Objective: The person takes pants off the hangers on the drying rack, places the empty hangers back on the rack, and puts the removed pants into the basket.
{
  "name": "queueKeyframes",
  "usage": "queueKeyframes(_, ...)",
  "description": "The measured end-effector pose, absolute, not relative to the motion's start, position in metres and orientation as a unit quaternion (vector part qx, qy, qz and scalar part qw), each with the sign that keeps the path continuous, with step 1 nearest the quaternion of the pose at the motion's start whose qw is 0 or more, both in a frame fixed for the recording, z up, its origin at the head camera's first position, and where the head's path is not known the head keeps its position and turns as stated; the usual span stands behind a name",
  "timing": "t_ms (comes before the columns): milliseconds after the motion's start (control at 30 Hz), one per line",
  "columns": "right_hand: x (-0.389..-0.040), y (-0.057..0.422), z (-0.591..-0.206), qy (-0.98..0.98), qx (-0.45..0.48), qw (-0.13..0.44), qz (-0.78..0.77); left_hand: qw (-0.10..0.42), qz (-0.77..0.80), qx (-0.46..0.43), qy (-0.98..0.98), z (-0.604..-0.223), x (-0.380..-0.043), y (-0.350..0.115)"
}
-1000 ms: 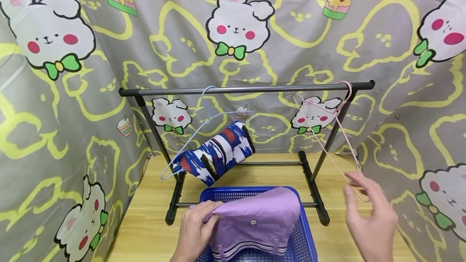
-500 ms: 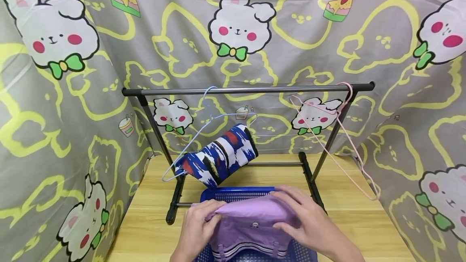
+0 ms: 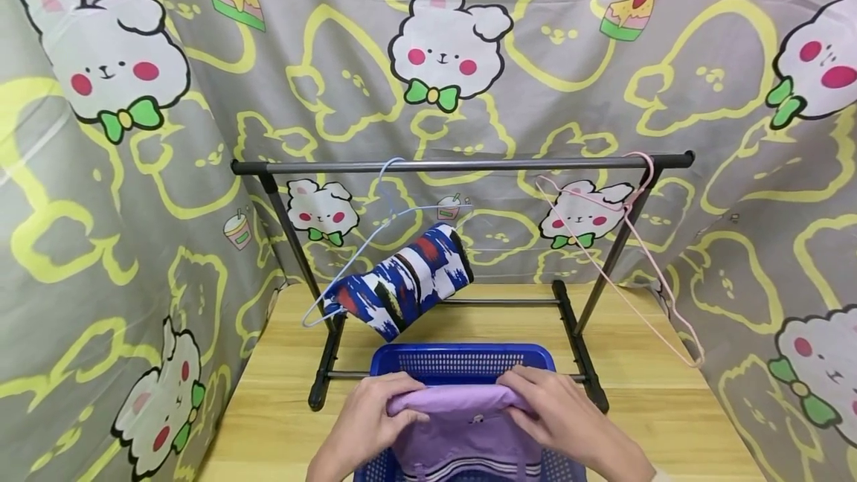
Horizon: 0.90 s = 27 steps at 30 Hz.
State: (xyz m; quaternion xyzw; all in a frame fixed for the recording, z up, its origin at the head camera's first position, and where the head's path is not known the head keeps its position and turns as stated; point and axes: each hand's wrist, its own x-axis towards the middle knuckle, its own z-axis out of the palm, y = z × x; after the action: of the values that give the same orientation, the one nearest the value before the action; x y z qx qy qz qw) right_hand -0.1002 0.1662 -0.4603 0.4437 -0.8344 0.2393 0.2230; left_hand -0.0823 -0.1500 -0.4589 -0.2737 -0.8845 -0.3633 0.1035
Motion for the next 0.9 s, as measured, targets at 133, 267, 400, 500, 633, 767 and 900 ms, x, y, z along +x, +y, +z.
queueKeyframes(133,-0.102,0.167,-0.460,-0.828,0.454,0.226,0.239,0.026,-0.298,-0.292,-0.909,-0.454,-0.087,-0.150)
queueKeyframes(267,-0.105,0.167,-0.460,-0.833,0.449,0.225,0.230,-0.008,-0.254,-0.335,-0.907,-0.454,-0.094,-0.145)
queueKeyframes(400,-0.109,0.168,-0.464,-0.828,0.461,0.225,0.224,-0.031,-0.254,-0.351,-0.901,-0.463,-0.100,-0.140)
queueKeyframes(500,-0.110,0.167,-0.467,-0.823,0.472,0.227,0.221,-0.024,-0.249,-0.348,-0.903,-0.470,-0.103,-0.137)
queueKeyframes(633,-0.114,0.167,-0.466,-0.829,0.465,0.222,0.220,0.036,-0.221,-0.341,-0.913,-0.476,-0.105,-0.134)
queueKeyframes(767,-0.122,0.165,-0.467,-0.840,0.445,0.231,0.208,0.123,-0.185,-0.334,-0.916,-0.480,-0.106,-0.129)
queueKeyframes(900,-0.128,0.159,-0.480,-0.845,0.441,0.248,0.174,0.159,-0.172,-0.332,-0.914,-0.493,-0.106,-0.124)
